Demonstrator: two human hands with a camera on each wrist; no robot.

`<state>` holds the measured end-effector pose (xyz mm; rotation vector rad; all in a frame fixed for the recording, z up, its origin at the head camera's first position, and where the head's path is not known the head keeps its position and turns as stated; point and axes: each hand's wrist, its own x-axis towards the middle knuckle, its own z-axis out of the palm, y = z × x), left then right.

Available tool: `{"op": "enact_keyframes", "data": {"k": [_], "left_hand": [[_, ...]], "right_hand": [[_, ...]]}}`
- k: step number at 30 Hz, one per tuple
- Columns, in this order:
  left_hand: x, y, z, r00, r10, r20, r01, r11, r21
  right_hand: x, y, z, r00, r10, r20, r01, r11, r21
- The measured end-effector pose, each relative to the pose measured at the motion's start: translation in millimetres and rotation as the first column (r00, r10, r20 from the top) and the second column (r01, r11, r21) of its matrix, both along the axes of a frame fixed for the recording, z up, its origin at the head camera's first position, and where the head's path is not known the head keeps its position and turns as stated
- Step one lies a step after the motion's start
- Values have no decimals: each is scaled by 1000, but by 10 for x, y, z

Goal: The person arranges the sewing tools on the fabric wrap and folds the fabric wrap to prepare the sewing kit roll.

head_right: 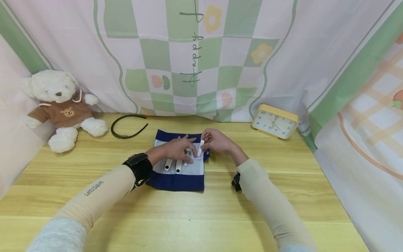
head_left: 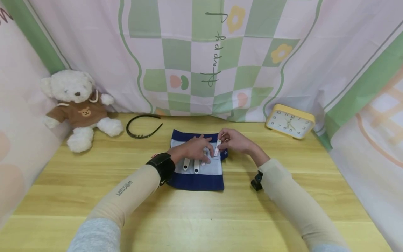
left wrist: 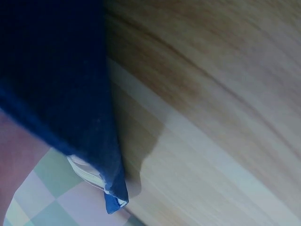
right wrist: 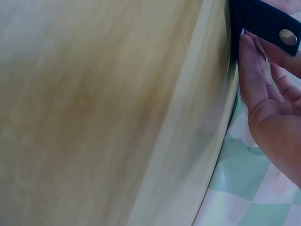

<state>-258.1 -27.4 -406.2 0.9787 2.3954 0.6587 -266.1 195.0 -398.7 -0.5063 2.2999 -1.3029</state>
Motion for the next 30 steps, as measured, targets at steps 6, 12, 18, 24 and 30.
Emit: {"op": "enact_keyframes", "data": {"k": [6,12,18,24,30], "left_hand": [[-7,1,-7,1000,-7,5,7,1000,-6],[-19,-7,-20,1000,1,23,-1,1000,1],[-8,-9,17,1000,-17,23,17,1000,-1],[4,-11,28,1000,-21,23,21,1000,7],[9,-2,25,999,-13,34,13,1000,5]], "right_hand": [[-9,-13,7,1000,21,19,-21,1000,0],[-17,-35,20,999,37,23,-37,999,-7],[-21,-38,24,1000,-1,27,1,1000,-9],[-24,-31,34,999,34,2,-34,999,0],[-20,-29,39,997,72,-1,-72,997,30]]}}
